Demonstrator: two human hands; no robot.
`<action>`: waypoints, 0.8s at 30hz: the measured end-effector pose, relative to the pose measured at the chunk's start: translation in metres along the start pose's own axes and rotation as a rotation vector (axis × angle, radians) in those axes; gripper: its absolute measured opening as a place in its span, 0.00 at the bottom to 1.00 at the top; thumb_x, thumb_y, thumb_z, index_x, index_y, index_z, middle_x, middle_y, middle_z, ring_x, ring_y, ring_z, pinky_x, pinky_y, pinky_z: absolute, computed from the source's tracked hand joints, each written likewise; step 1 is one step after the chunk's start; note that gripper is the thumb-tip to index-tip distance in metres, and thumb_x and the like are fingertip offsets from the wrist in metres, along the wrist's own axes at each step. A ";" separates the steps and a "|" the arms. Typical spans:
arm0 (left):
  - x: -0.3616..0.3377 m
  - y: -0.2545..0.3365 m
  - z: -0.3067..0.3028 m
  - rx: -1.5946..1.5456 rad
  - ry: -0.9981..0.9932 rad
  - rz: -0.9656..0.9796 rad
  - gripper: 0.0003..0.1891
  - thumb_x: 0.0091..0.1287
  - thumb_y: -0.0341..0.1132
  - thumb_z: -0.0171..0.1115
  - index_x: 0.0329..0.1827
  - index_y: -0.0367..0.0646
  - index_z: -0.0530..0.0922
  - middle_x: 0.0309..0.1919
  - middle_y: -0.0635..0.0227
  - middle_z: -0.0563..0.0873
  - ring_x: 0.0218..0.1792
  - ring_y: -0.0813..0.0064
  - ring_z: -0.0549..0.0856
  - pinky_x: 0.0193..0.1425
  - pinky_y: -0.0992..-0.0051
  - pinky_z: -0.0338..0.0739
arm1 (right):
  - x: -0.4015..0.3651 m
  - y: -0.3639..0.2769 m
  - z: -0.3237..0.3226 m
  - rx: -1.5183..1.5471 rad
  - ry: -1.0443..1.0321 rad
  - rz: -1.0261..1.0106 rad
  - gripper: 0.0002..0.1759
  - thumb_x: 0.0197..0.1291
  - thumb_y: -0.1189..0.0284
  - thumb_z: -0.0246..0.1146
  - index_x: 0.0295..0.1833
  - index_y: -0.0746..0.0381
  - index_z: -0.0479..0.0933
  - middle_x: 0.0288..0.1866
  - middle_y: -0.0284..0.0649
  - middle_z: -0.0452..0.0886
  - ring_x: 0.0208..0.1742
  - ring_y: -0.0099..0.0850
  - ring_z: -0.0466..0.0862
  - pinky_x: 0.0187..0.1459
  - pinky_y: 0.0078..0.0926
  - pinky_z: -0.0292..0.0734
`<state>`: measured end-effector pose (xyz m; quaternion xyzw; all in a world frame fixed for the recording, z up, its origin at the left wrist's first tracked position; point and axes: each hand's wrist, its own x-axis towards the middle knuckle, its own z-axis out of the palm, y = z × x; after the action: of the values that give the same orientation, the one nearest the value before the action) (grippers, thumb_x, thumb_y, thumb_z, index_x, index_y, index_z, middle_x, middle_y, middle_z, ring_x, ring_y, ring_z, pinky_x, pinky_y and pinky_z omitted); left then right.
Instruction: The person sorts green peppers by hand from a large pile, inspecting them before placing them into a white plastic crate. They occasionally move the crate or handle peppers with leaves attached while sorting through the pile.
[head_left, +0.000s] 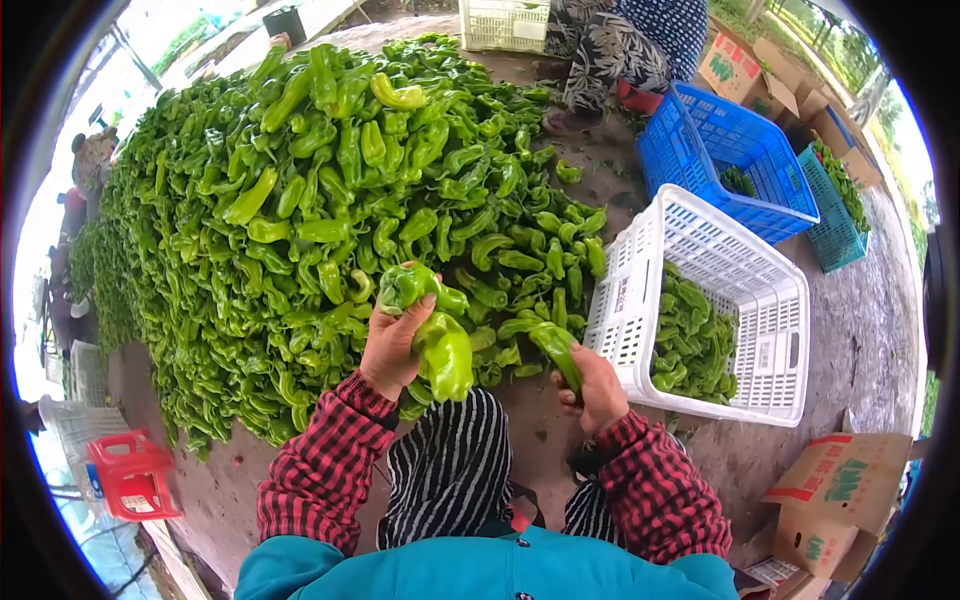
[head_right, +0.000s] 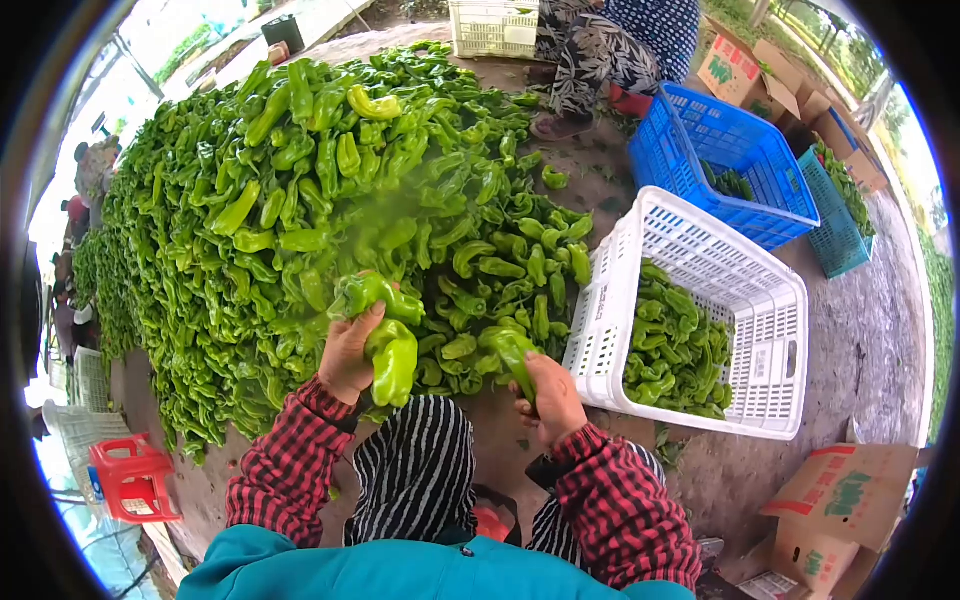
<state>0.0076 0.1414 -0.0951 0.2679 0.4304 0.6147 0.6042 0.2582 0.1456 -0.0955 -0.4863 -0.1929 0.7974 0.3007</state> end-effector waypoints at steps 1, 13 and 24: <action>0.002 -0.002 0.007 -0.019 0.057 0.044 0.20 0.60 0.27 0.61 0.55 0.41 0.69 0.46 0.71 0.79 0.43 0.81 0.78 0.45 0.79 0.74 | 0.002 0.001 0.000 -0.100 0.017 0.025 0.24 0.62 0.61 0.55 0.62 0.51 0.60 0.28 0.32 0.71 0.18 0.17 0.63 0.18 0.14 0.57; 0.034 -0.040 0.072 -0.075 0.116 -0.152 0.11 0.59 0.32 0.63 0.44 0.49 0.73 0.36 0.74 0.79 0.33 0.75 0.82 0.30 0.69 0.81 | 0.053 0.071 -0.022 -1.138 -0.322 -0.506 0.27 0.49 0.73 0.57 0.58 0.55 0.66 0.38 0.53 0.78 0.41 0.49 0.78 0.43 0.41 0.72; 0.029 -0.056 0.158 -0.124 -0.151 -0.319 0.12 0.66 0.38 0.54 0.51 0.52 0.68 0.41 0.71 0.78 0.39 0.68 0.81 0.32 0.65 0.77 | 0.041 0.056 -0.019 -1.322 -0.225 -0.465 0.25 0.44 0.76 0.55 0.53 0.57 0.71 0.36 0.52 0.79 0.40 0.49 0.78 0.41 0.43 0.72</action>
<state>0.1666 0.1961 -0.0715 0.2040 0.3823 0.5146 0.7399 0.2451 0.1312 -0.1649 -0.4279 -0.7651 0.4740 0.0831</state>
